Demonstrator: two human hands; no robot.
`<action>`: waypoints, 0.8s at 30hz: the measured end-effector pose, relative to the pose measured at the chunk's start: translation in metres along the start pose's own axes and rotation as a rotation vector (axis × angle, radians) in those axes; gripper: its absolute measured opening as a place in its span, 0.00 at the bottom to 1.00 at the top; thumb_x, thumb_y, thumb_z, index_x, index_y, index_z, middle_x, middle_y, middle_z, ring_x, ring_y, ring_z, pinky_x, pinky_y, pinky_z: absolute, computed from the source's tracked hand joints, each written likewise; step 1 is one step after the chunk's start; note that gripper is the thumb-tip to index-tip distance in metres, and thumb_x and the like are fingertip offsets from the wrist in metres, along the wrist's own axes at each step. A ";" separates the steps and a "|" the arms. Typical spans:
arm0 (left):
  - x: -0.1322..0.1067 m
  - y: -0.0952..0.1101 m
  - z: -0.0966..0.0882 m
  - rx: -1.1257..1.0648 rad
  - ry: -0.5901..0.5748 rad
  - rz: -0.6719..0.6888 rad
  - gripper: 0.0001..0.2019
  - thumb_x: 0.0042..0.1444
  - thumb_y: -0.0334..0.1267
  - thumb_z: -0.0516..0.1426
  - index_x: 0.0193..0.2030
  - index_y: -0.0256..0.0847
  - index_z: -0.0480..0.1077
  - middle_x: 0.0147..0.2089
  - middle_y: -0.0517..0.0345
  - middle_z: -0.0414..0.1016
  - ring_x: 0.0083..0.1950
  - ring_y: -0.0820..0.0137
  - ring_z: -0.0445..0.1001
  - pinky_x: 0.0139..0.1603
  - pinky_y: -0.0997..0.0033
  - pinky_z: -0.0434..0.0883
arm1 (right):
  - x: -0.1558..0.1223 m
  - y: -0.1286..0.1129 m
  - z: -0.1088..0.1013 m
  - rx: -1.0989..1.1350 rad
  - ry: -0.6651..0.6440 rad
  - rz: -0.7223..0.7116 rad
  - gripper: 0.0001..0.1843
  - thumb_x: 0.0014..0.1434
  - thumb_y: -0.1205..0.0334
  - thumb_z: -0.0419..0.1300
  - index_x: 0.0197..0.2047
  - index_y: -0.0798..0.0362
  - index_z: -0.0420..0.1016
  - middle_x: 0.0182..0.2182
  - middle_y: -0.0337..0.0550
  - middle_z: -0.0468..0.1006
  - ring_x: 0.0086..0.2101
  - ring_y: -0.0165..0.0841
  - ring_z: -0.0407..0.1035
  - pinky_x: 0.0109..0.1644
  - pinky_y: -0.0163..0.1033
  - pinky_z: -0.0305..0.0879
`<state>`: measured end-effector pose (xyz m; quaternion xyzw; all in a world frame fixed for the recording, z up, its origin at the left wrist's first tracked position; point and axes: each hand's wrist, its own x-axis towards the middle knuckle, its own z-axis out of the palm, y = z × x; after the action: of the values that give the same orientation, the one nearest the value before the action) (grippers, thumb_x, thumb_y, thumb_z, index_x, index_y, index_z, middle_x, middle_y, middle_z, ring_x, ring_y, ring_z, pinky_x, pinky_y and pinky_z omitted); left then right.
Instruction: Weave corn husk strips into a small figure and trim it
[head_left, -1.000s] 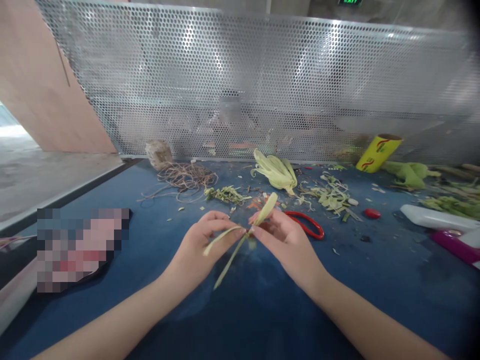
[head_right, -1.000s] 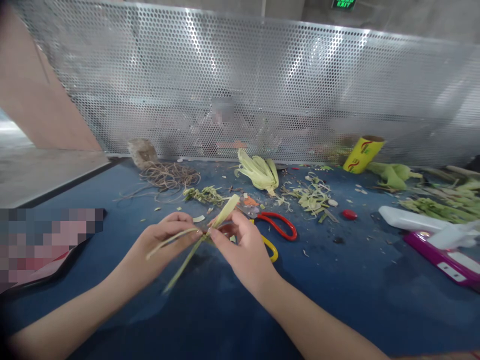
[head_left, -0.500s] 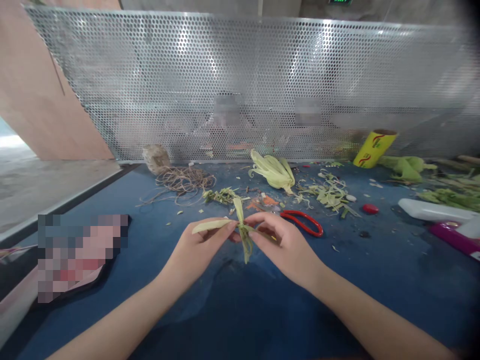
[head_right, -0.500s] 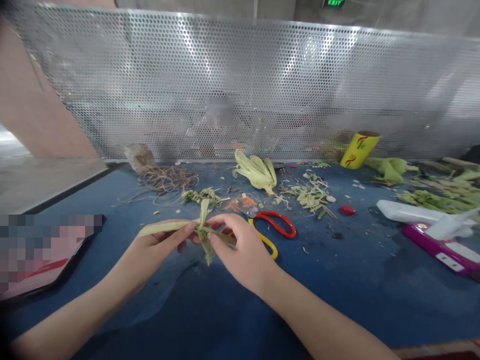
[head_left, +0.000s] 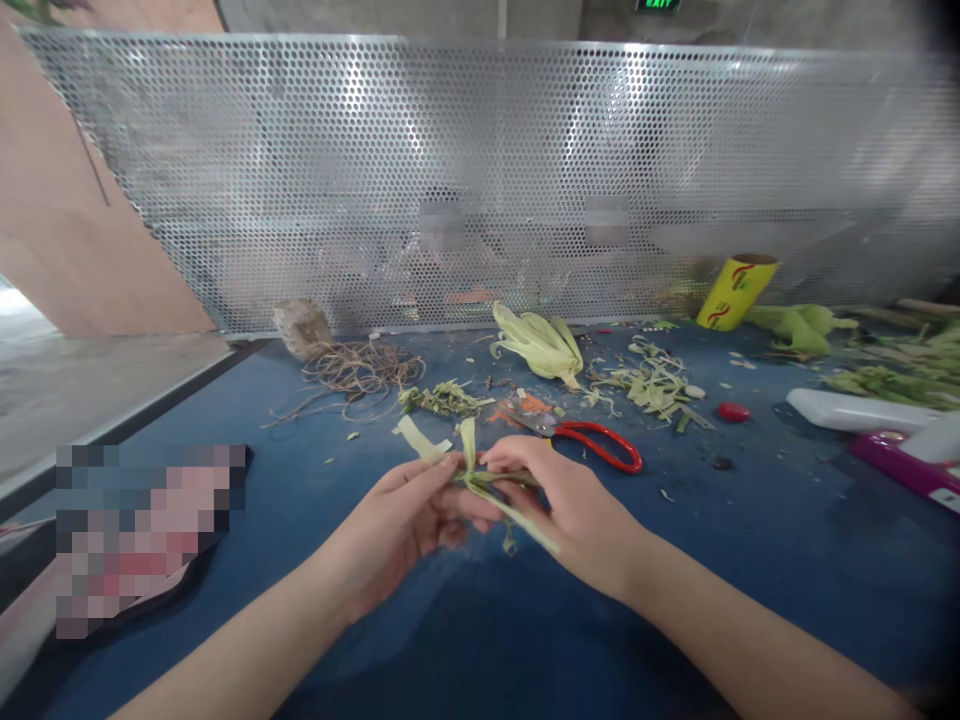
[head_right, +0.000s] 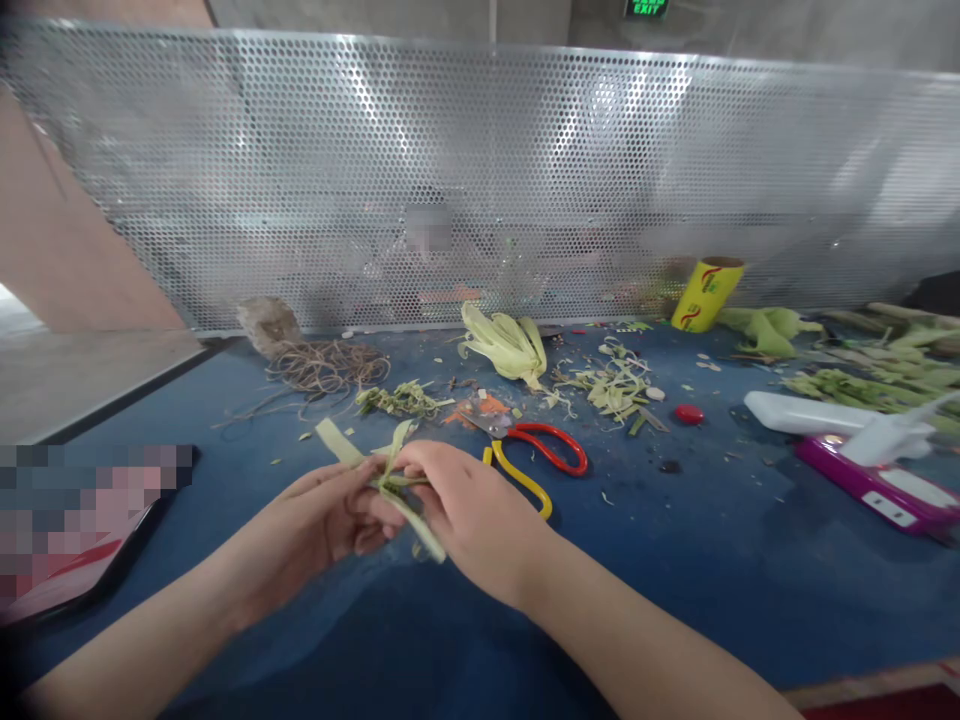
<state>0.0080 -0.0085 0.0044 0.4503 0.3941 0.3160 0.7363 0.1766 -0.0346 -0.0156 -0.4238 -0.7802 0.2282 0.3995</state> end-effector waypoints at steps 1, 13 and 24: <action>0.000 0.000 0.000 0.004 -0.006 0.000 0.11 0.54 0.41 0.55 0.30 0.35 0.72 0.25 0.51 0.76 0.28 0.72 0.70 0.26 0.78 0.62 | 0.000 -0.001 -0.001 -0.030 -0.018 -0.028 0.13 0.58 0.70 0.50 0.46 0.48 0.63 0.42 0.42 0.74 0.43 0.32 0.69 0.45 0.36 0.65; -0.001 0.001 -0.006 0.299 0.007 0.144 0.09 0.52 0.41 0.57 0.32 0.37 0.75 0.27 0.57 0.75 0.30 0.73 0.67 0.29 0.77 0.62 | 0.000 0.003 -0.006 -0.210 0.001 -0.298 0.13 0.61 0.71 0.48 0.47 0.49 0.64 0.40 0.42 0.73 0.42 0.31 0.66 0.46 0.36 0.64; -0.002 0.003 -0.006 -0.133 -0.017 -0.112 0.09 0.43 0.36 0.64 0.32 0.36 0.75 0.23 0.58 0.75 0.24 0.79 0.70 0.21 0.85 0.62 | 0.001 0.006 -0.008 -0.418 0.056 -0.353 0.13 0.61 0.73 0.46 0.46 0.52 0.65 0.40 0.44 0.74 0.40 0.33 0.66 0.46 0.40 0.60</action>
<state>0.0018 -0.0067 0.0062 0.3803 0.3907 0.2957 0.7844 0.1859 -0.0303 -0.0144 -0.3606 -0.8608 -0.0228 0.3585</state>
